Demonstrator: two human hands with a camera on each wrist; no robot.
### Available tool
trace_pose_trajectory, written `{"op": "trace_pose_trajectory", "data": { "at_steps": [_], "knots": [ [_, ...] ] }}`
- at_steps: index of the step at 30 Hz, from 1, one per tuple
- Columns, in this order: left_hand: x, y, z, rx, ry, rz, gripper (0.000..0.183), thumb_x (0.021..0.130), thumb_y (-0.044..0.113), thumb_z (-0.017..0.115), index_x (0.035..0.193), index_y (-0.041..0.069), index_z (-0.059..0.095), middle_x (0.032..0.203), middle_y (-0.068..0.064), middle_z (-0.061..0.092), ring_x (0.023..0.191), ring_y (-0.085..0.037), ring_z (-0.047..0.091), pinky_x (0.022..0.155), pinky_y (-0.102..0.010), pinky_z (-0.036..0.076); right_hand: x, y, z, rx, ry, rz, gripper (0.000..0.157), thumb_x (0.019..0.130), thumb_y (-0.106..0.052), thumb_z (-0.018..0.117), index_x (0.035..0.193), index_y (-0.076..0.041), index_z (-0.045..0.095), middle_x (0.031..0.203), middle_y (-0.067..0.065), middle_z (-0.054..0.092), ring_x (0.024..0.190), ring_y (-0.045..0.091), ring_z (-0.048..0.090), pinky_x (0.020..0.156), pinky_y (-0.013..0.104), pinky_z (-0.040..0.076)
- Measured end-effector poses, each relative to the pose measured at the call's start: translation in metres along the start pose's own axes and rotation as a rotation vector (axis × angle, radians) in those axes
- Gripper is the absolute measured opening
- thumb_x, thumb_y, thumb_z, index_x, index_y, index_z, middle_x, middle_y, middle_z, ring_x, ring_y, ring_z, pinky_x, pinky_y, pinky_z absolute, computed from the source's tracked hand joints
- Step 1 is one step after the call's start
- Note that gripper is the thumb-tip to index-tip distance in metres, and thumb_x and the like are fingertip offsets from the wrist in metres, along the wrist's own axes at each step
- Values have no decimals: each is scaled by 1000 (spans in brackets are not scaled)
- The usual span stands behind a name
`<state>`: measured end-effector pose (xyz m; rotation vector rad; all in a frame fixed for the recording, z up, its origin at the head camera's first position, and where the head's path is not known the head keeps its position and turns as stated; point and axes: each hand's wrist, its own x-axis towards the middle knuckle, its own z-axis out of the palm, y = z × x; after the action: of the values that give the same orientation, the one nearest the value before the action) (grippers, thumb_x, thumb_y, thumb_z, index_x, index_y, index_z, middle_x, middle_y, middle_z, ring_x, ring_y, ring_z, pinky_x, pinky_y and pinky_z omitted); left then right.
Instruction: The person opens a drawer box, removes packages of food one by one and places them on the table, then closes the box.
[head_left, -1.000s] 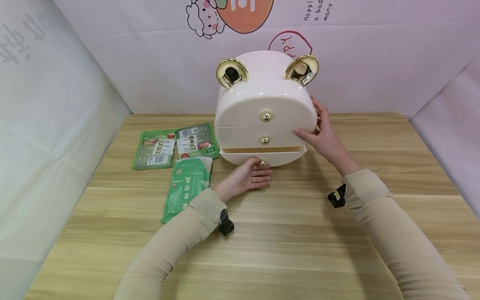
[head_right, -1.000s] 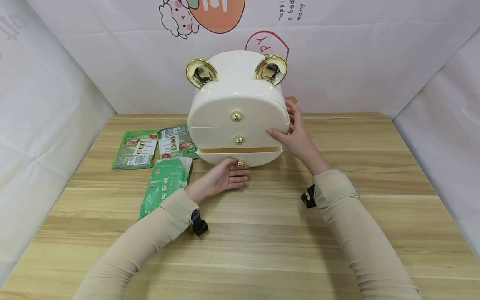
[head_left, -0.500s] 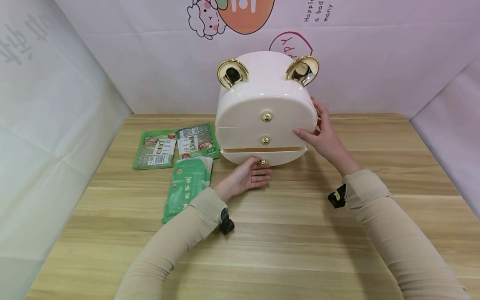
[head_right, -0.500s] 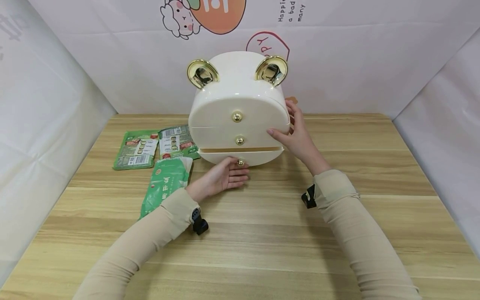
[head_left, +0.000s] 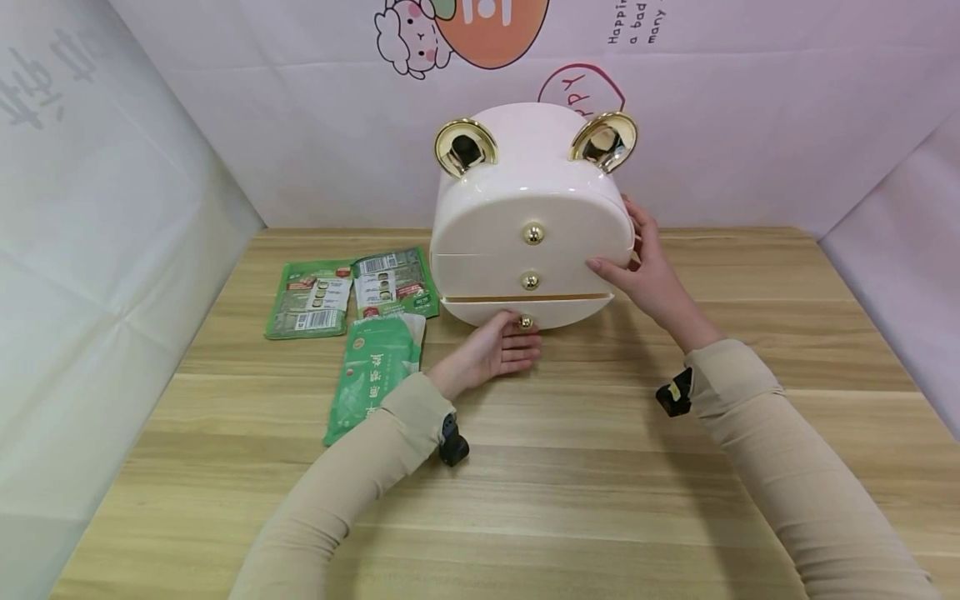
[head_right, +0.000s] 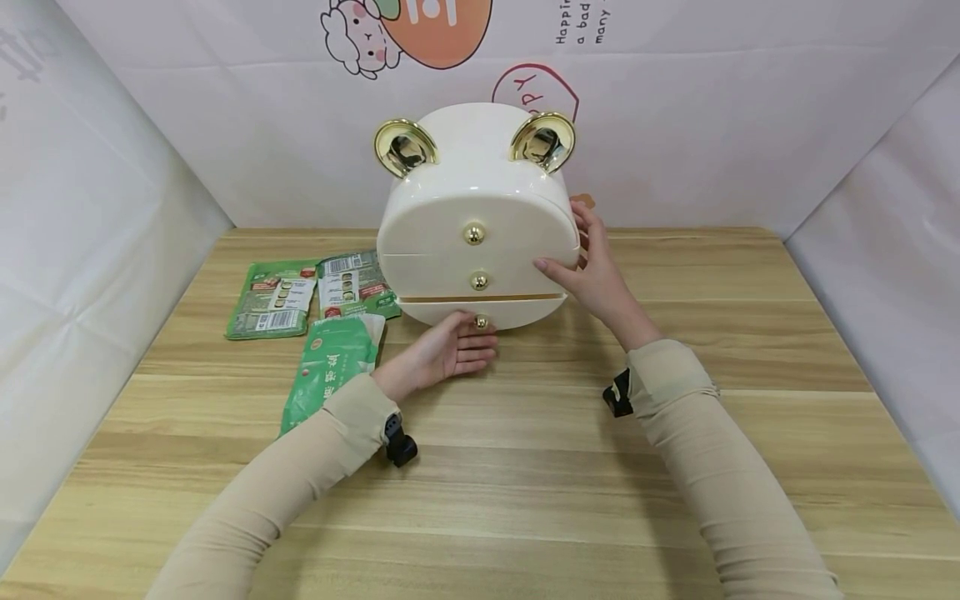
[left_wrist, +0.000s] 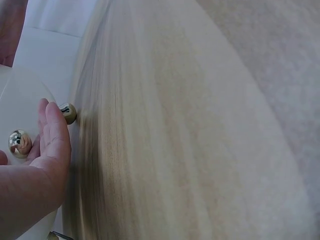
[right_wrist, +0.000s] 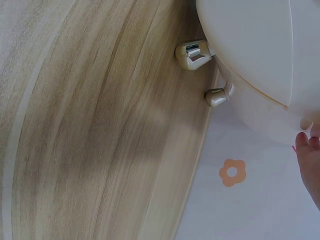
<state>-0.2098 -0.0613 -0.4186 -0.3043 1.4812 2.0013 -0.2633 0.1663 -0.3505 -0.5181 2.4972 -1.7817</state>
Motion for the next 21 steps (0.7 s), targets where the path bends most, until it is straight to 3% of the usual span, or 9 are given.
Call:
{"op": "trace_pose_trajectory", "data": {
  "at_steps": [8, 16, 21],
  "knots": [
    [1, 1, 0, -4, 7, -3, 51, 101, 36, 32, 136, 1, 48, 140, -17, 51, 100, -18, 60, 104, -38, 46, 0, 1, -1, -15, 3, 2, 87, 89, -14, 66, 151, -29, 8, 158, 2, 14, 126, 18, 34, 91, 16, 46],
    [3, 1, -1, -13, 1, -1, 52, 101, 36, 31, 137, 1, 46, 142, -18, 49, 115, -24, 56, 107, -40, 44, 0, 0, 0, -14, 9, 5, 87, 88, -13, 66, 151, -30, 8, 157, 2, 17, 122, 13, 35, 92, 16, 45],
    [5, 1, -1, -24, -4, -2, 52, 101, 36, 32, 137, 1, 46, 142, -18, 49, 112, -23, 56, 105, -40, 44, 0, 0, 0, -19, 6, 0, 87, 89, -12, 66, 152, -28, 8, 157, 3, 17, 123, 14, 35, 93, 19, 45]
  ]
}}
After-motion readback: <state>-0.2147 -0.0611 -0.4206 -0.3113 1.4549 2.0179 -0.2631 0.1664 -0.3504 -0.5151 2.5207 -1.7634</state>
